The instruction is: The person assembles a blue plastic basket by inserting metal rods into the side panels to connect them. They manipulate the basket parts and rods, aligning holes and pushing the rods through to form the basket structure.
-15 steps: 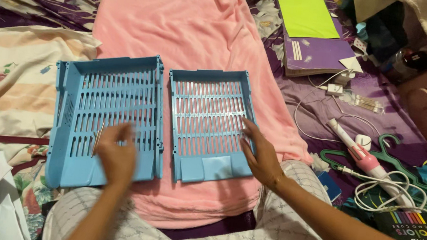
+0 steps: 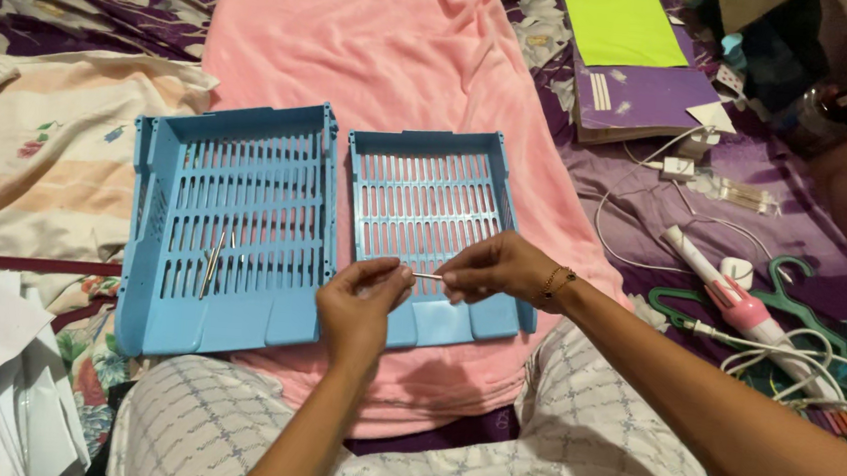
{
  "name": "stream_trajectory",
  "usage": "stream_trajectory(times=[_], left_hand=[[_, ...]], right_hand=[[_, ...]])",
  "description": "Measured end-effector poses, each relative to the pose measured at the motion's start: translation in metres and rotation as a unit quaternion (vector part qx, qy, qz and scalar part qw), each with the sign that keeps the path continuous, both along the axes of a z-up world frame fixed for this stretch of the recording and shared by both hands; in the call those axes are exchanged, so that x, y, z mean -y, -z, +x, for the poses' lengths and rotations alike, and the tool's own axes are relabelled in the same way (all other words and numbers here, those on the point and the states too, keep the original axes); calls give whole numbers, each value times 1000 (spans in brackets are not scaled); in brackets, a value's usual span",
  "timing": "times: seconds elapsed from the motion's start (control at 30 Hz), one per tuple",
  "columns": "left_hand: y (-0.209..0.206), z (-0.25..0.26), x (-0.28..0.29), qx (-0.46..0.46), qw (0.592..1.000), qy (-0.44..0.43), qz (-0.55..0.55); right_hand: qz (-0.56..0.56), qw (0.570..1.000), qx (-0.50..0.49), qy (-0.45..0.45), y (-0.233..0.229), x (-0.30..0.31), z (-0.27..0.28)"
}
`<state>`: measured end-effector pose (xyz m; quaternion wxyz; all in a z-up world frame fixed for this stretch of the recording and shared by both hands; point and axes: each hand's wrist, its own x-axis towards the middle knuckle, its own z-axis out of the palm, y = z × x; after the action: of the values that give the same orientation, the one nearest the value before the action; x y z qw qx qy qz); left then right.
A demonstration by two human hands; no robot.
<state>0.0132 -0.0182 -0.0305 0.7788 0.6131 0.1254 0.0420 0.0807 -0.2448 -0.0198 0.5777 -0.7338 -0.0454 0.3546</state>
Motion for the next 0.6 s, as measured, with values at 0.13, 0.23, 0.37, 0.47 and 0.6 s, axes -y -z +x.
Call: stream_trajectory(times=[0.13,0.23,0.37,0.47,0.6], left_hand=[[33,-3,11,-83,972,26,217],[56,-12,-5,13,849,49,525],[90,-22,-20,23,803,95,588],[111,-16,-15,-28,814,123,567],[118,-15,-13,-34,652,183,735]], right_hand=[[-192,976,97,-35,37,48,13],[-379,838,393,-9,55,111,20],[-426,839,337,-34,78,155,27],[-441,823,356,-43,90,161,29],[-428,834,347,-19,104,154,27]])
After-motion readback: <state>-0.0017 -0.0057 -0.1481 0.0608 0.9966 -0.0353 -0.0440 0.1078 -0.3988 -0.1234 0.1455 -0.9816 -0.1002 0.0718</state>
